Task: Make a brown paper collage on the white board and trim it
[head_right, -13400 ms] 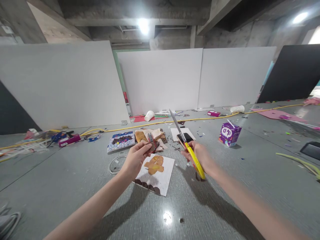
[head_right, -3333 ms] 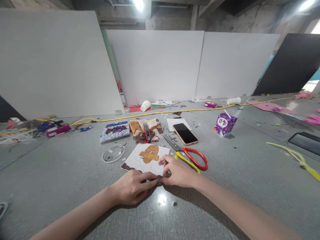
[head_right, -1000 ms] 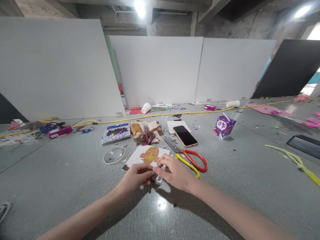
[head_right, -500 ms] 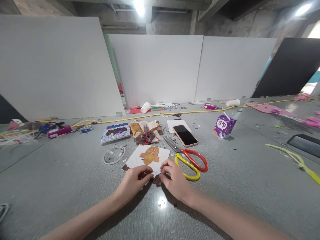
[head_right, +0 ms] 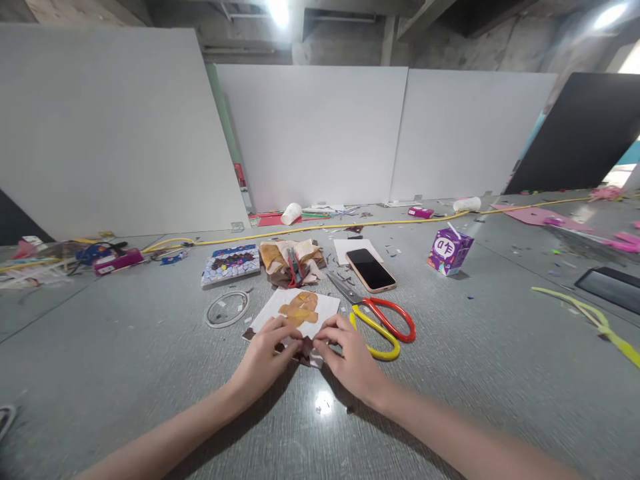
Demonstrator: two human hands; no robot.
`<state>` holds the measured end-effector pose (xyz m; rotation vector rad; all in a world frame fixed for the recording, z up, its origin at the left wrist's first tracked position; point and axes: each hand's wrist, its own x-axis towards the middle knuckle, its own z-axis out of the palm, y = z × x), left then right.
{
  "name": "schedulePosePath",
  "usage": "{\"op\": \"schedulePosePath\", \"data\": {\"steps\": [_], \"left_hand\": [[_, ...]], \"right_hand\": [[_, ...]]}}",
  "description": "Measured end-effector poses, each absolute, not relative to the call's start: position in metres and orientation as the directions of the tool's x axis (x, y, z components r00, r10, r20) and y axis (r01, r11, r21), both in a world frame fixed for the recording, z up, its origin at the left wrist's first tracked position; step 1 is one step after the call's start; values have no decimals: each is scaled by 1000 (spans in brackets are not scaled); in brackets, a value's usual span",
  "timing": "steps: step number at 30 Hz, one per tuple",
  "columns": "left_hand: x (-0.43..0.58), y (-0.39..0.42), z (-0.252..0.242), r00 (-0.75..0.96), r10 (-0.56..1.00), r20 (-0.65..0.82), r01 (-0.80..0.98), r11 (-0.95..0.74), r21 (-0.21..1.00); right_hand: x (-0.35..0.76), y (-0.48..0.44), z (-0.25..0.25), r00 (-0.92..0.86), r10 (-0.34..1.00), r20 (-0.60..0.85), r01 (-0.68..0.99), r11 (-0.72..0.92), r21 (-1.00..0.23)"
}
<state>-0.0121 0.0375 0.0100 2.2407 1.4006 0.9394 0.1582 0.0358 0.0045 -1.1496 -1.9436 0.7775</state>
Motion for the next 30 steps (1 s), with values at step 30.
{"op": "schedulePosePath", "data": {"steps": [30], "left_hand": [[-9,21,-14,649,602,465,729,-668,-152]], "right_hand": [[175,61,12,-722,667,181,453,655,-605]]}}
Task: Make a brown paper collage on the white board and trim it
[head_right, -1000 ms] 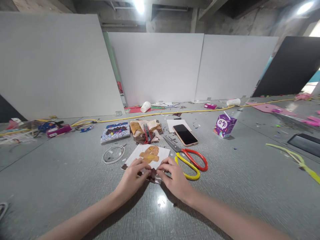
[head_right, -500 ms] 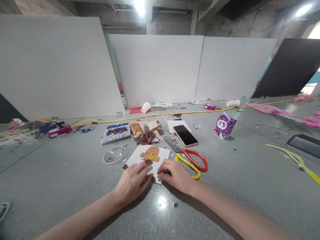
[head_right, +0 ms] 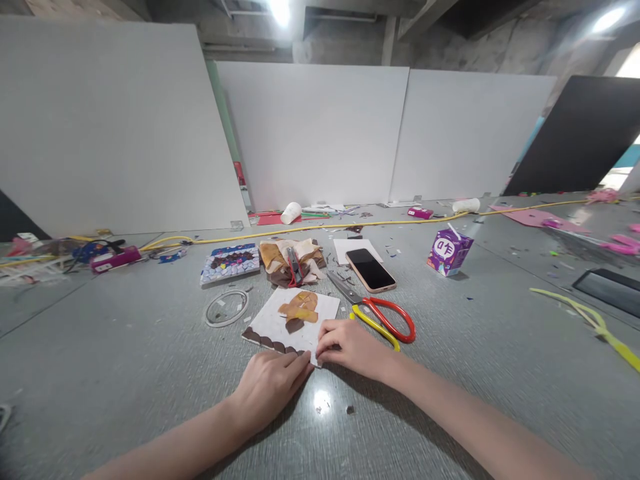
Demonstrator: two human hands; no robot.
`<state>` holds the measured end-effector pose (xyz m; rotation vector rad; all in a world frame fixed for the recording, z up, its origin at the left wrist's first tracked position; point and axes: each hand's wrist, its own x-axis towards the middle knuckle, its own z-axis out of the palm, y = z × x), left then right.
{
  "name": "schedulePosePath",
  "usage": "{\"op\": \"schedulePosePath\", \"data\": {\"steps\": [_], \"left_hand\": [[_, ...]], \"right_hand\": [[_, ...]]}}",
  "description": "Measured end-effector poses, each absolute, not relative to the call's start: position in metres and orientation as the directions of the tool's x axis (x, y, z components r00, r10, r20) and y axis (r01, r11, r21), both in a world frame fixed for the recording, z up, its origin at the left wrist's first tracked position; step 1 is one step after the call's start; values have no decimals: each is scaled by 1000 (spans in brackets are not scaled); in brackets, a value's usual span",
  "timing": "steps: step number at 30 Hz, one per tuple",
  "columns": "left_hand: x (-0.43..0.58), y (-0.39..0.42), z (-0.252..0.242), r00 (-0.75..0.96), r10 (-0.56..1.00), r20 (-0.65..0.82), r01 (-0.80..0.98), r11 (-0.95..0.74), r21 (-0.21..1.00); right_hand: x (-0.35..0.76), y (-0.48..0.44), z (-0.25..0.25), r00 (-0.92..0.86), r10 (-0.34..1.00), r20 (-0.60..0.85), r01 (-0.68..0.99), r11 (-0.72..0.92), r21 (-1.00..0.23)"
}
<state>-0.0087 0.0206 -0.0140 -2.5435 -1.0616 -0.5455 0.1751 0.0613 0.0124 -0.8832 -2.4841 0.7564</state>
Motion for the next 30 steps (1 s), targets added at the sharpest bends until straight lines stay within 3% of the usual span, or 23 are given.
{"op": "schedulePosePath", "data": {"steps": [8,15,30], "left_hand": [[-9,22,-14,654,591,471,715,-687,-131],[-10,26,-12,678,539,499,685,-710,-163],[-9,28,-16,603,604,521,753,-646,-123]], "right_hand": [[174,60,14,-764,616,191,455,724,-518],[174,62,14,-764,611,209,441,729,-523],[173,65,7,-778,566,272,446,803,-396]]}}
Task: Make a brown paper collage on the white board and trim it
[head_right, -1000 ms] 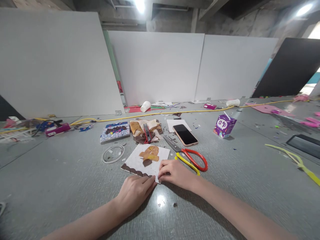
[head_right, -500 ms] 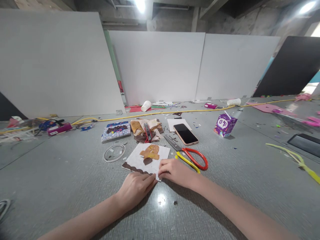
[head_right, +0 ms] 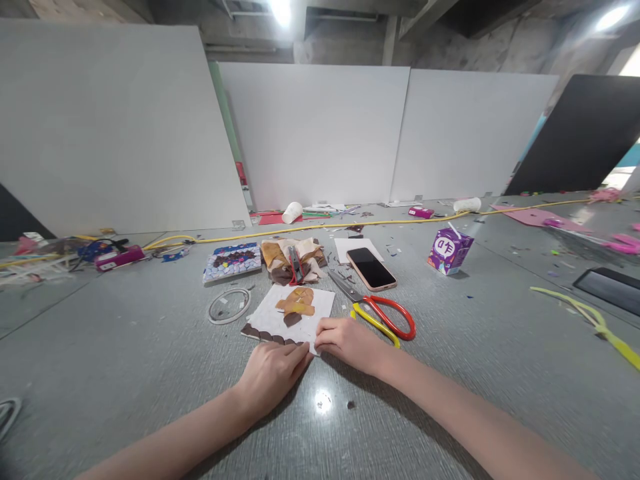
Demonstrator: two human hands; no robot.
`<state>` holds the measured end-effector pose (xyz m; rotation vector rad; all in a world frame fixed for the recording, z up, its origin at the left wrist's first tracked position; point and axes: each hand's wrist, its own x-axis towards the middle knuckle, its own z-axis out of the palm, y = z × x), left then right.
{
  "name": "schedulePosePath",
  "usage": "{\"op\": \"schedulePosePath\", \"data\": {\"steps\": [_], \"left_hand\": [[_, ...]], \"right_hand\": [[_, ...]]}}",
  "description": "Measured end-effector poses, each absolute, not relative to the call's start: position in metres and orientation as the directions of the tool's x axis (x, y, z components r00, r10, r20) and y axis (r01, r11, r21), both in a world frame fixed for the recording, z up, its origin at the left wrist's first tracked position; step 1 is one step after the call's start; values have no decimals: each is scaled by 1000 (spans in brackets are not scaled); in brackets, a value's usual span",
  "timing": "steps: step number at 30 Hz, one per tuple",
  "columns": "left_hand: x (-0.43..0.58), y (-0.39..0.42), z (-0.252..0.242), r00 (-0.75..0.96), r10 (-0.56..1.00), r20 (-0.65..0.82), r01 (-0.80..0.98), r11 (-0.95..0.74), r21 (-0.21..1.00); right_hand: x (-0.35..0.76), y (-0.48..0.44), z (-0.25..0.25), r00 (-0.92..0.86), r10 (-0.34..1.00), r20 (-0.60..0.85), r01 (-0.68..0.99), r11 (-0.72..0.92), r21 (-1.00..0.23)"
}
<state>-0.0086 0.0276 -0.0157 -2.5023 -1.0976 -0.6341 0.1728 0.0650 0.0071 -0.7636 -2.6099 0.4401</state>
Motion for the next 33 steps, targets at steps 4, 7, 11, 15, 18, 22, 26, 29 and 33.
{"op": "schedulePosePath", "data": {"steps": [4,7,11,15,18,22,26,29,33], "left_hand": [[-9,29,-15,597,634,492,766,-632,-116],[-11,30,-13,596,664,453,775,-623,-107],[-13,32,-11,592,680,432,781,-617,-100],[-13,32,-12,594,683,425,781,-615,-104],[-12,32,-13,589,688,425,786,-609,-103],[-12,33,-14,592,686,423,783,-613,-102],[-11,33,-14,593,685,423,781,-617,-96],[-11,33,-15,593,683,427,779,-620,-90],[-10,33,-14,593,676,438,775,-626,-83]], "right_hand": [[172,63,4,-794,529,298,462,845,-269],[171,60,-1,-797,492,350,479,868,-128],[169,58,-7,-799,426,423,478,878,19],[168,56,-11,-824,389,412,471,874,118],[167,54,-12,-844,372,387,467,864,187],[165,53,-11,-865,329,379,449,845,291],[163,51,-7,-870,304,389,440,836,329],[163,51,-6,-867,302,395,435,846,309],[162,53,-7,-856,317,408,442,859,259]]}}
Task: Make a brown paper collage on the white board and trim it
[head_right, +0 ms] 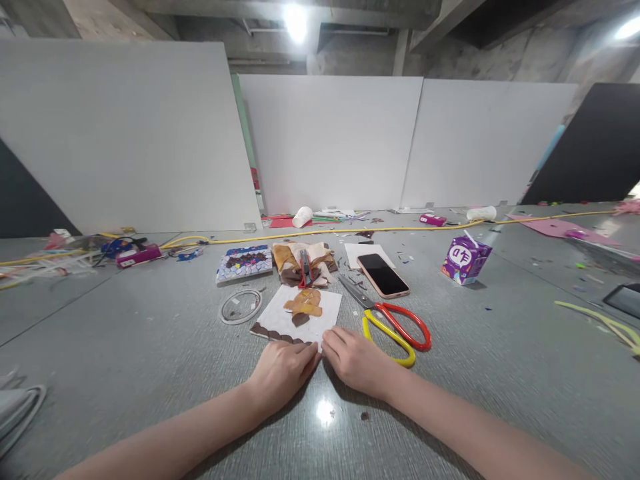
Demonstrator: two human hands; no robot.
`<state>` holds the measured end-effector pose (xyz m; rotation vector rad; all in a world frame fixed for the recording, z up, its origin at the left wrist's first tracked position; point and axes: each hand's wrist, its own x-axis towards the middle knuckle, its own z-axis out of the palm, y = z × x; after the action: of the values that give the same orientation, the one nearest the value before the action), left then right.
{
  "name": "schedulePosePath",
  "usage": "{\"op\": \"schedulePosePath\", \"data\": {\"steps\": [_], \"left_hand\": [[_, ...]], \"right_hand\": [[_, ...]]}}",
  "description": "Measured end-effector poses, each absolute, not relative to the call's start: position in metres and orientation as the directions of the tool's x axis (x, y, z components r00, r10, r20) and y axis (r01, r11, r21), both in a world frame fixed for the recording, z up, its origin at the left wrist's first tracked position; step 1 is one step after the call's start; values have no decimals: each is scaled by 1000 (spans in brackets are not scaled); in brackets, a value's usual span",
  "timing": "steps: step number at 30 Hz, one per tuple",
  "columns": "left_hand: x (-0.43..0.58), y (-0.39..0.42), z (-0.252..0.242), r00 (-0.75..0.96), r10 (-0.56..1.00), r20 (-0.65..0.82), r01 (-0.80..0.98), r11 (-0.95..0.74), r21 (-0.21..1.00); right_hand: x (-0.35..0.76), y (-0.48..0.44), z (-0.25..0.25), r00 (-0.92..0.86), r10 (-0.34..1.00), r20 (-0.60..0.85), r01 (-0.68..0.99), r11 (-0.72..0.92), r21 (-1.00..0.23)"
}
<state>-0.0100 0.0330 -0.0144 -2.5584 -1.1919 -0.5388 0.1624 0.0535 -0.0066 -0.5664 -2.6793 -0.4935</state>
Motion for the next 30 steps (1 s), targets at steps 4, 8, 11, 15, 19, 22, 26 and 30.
{"op": "schedulePosePath", "data": {"steps": [4,8,11,15,19,22,26,30], "left_hand": [[-9,33,-15,590,668,453,774,-628,-82],[-10,34,-17,586,661,469,775,-626,-87],[-10,34,-18,580,658,481,779,-621,-89],[-10,34,-17,573,653,495,780,-620,-85],[-10,34,-17,570,646,508,777,-625,-76],[-10,34,-18,565,646,513,779,-623,-73],[-10,33,-15,558,680,475,793,-606,-64],[-9,32,-6,527,733,430,815,-580,-11]], "right_hand": [[162,55,-8,-832,383,402,479,860,173],[162,58,-10,-782,476,402,525,851,12],[163,60,-11,-733,544,409,541,830,-135],[165,58,-7,-697,592,405,493,806,-329],[166,55,-3,-705,590,394,457,802,-384],[166,56,-5,-683,614,396,479,785,-392],[165,57,-6,-632,656,412,529,754,-389],[164,56,-4,-625,656,423,537,754,-378]]}}
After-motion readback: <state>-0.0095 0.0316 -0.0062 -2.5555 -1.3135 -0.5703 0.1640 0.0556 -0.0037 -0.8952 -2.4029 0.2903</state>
